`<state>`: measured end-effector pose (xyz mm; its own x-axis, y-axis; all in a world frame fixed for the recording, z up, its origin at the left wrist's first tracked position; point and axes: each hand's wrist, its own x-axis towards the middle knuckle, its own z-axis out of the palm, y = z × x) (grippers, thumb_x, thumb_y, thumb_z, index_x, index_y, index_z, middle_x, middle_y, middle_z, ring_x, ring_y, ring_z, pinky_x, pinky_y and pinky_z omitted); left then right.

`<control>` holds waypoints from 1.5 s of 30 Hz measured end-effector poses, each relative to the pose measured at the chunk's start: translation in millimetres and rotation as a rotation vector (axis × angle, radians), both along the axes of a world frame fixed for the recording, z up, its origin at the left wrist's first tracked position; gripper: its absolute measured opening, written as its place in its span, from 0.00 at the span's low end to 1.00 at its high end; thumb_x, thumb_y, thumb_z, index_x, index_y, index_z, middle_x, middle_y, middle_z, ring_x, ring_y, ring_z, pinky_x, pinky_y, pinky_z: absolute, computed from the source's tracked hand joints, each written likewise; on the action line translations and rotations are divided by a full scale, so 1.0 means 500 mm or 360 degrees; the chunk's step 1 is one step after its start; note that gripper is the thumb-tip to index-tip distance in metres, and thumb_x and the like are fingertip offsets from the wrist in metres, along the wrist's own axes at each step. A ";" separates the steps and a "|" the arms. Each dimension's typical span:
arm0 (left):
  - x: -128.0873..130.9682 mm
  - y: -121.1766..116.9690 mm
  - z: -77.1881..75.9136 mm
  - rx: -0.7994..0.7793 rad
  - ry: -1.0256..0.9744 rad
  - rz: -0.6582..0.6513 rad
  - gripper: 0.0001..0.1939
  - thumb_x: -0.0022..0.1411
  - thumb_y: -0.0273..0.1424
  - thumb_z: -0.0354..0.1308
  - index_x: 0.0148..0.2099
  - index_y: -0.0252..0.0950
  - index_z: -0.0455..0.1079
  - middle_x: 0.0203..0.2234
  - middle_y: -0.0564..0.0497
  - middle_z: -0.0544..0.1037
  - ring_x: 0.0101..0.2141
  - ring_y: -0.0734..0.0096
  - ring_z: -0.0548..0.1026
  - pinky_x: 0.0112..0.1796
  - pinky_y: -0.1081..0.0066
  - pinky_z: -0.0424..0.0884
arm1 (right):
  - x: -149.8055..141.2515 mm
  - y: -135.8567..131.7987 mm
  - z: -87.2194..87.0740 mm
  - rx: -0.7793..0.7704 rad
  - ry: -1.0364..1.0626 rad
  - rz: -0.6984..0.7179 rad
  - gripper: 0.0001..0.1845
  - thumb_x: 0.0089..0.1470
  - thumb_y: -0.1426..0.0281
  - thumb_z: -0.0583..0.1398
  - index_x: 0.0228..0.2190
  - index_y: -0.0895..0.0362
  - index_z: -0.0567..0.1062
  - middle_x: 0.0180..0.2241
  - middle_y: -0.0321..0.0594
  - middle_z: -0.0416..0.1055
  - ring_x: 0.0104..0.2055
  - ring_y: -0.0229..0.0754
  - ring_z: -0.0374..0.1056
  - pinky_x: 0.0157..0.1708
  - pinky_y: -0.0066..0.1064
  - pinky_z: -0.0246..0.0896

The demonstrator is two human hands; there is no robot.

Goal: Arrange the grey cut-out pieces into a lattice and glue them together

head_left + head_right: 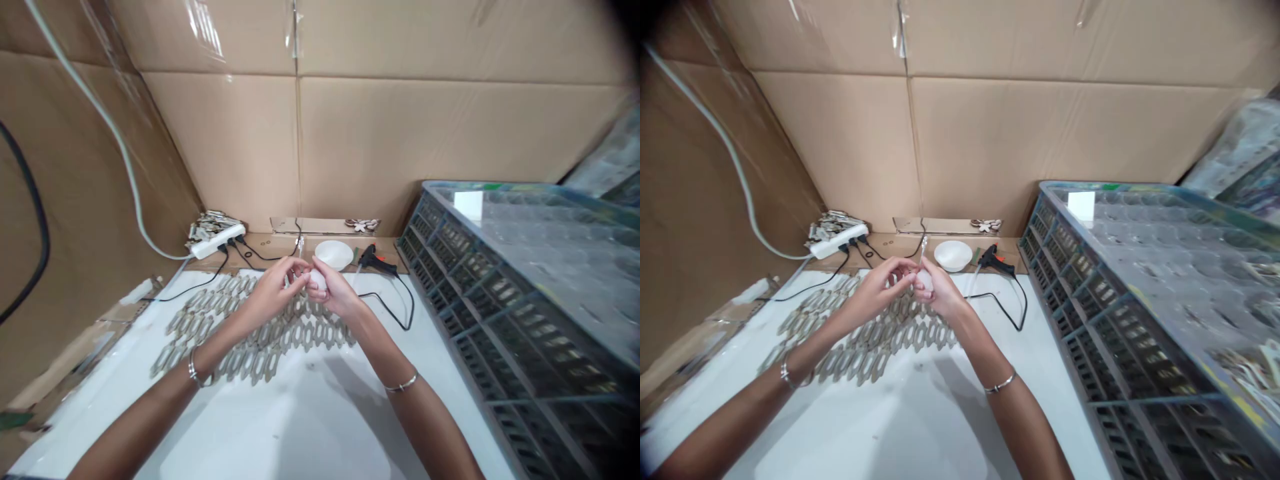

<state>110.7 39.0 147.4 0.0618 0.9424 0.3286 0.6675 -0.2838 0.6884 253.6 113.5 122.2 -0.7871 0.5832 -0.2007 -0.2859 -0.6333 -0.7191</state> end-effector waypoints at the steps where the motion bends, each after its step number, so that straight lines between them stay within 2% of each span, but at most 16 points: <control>1: -0.008 -0.007 -0.009 0.0006 0.0014 0.0042 0.14 0.67 0.40 0.51 0.49 0.39 0.70 0.38 0.48 0.75 0.39 0.63 0.72 0.38 0.69 0.66 | -0.008 -0.004 -0.007 -0.0094 -0.0001 0.0078 0.18 0.61 0.58 0.51 0.25 0.57 0.64 0.15 0.29 0.57 0.12 0.27 0.44 0.12 0.19 0.32; 4: -0.034 -0.028 -0.034 -0.0012 -0.0034 0.0158 0.14 0.68 0.41 0.50 0.48 0.40 0.71 0.38 0.49 0.75 0.38 0.63 0.72 0.37 0.69 0.66 | -0.023 -0.013 -0.026 -0.0288 0.0022 0.0213 0.10 0.57 0.65 0.52 0.28 0.58 0.66 0.19 0.33 0.62 0.15 0.30 0.49 0.13 0.19 0.36; 6: -0.051 -0.040 -0.049 -0.0039 -0.0111 0.0205 0.14 0.67 0.41 0.51 0.47 0.41 0.71 0.38 0.49 0.76 0.38 0.63 0.73 0.37 0.69 0.66 | -0.029 -0.019 -0.036 -0.0322 0.0043 0.0233 0.06 0.52 0.70 0.55 0.31 0.60 0.69 0.22 0.36 0.65 0.18 0.31 0.53 0.14 0.20 0.42; 9: -0.073 -0.055 -0.067 -0.0047 -0.0223 0.0257 0.13 0.67 0.41 0.51 0.46 0.42 0.72 0.40 0.49 0.76 0.41 0.61 0.73 0.39 0.68 0.66 | -0.039 -0.031 -0.048 -0.0207 0.0043 0.0190 0.11 0.48 0.78 0.58 0.37 0.64 0.74 0.26 0.41 0.71 0.21 0.30 0.57 0.16 0.20 0.47; 11: -0.083 -0.062 -0.077 -0.0030 -0.0274 0.0293 0.13 0.66 0.40 0.51 0.46 0.42 0.72 0.41 0.49 0.76 0.43 0.60 0.72 0.43 0.67 0.66 | -0.047 -0.040 -0.054 -0.0070 0.0022 0.0149 0.14 0.47 0.79 0.61 0.39 0.66 0.76 0.30 0.45 0.74 0.23 0.30 0.59 0.17 0.20 0.50; 14: -0.092 -0.070 -0.091 -0.0066 -0.0378 0.0266 0.12 0.67 0.41 0.51 0.46 0.41 0.71 0.40 0.49 0.76 0.43 0.61 0.73 0.45 0.67 0.66 | -0.060 -0.057 -0.066 0.0080 -0.0076 0.0064 0.12 0.47 0.75 0.65 0.37 0.65 0.77 0.31 0.46 0.76 0.22 0.29 0.61 0.18 0.21 0.52; 16: -0.096 -0.071 -0.104 -0.0192 -0.0552 0.0176 0.13 0.66 0.42 0.52 0.44 0.41 0.70 0.37 0.50 0.76 0.39 0.63 0.74 0.41 0.68 0.67 | -0.071 -0.070 -0.078 0.0152 -0.0150 -0.0025 0.12 0.46 0.70 0.67 0.34 0.63 0.77 0.28 0.42 0.75 0.21 0.29 0.60 0.18 0.21 0.50; 21: -0.105 -0.069 -0.139 -0.0470 -0.1011 0.0019 0.18 0.59 0.47 0.60 0.40 0.37 0.68 0.23 0.55 0.71 0.27 0.70 0.71 0.30 0.72 0.64 | -0.098 -0.102 -0.118 0.0393 -0.0323 -0.0151 0.17 0.47 0.59 0.67 0.28 0.60 0.71 0.23 0.37 0.72 0.15 0.27 0.53 0.14 0.21 0.40; 24: -0.114 -0.072 -0.154 -0.0561 -0.1165 -0.0015 0.20 0.55 0.48 0.63 0.36 0.37 0.67 0.19 0.56 0.70 0.23 0.72 0.69 0.28 0.73 0.62 | -0.110 -0.118 -0.136 0.0465 -0.0401 -0.0221 0.20 0.48 0.55 0.65 0.28 0.58 0.67 0.22 0.36 0.73 0.14 0.28 0.51 0.14 0.22 0.36; 31: -0.129 -0.079 -0.161 -0.0671 -0.1304 0.0026 0.23 0.48 0.49 0.69 0.32 0.35 0.69 0.21 0.53 0.72 0.22 0.75 0.67 0.27 0.74 0.61 | -0.116 -0.141 -0.152 0.0350 -0.0239 -0.0179 0.23 0.49 0.53 0.65 0.25 0.55 0.62 0.15 0.27 0.64 0.12 0.26 0.43 0.14 0.22 0.32; 38: -0.140 -0.081 -0.166 -0.0687 -0.1438 -0.0048 0.20 0.50 0.46 0.69 0.33 0.34 0.71 0.23 0.54 0.71 0.24 0.76 0.67 0.27 0.75 0.61 | -0.121 -0.144 -0.157 0.0202 -0.0100 -0.0123 0.24 0.47 0.52 0.66 0.28 0.54 0.61 0.15 0.25 0.62 0.12 0.25 0.40 0.14 0.22 0.30; 41: -0.143 -0.083 -0.168 -0.0649 -0.1453 -0.0064 0.19 0.52 0.44 0.68 0.33 0.34 0.71 0.24 0.52 0.73 0.26 0.74 0.69 0.29 0.74 0.63 | -0.123 -0.146 -0.158 0.0217 -0.0087 -0.0135 0.23 0.49 0.52 0.65 0.28 0.54 0.61 0.15 0.25 0.62 0.12 0.25 0.39 0.14 0.22 0.30; 45: -0.165 -0.081 -0.157 -0.0519 -0.1332 0.0099 0.18 0.53 0.44 0.67 0.33 0.35 0.70 0.25 0.50 0.76 0.28 0.70 0.73 0.33 0.71 0.68 | -0.126 -0.159 -0.161 0.0360 -0.0189 -0.0168 0.23 0.51 0.51 0.63 0.28 0.54 0.61 0.14 0.25 0.61 0.12 0.26 0.40 0.13 0.23 0.31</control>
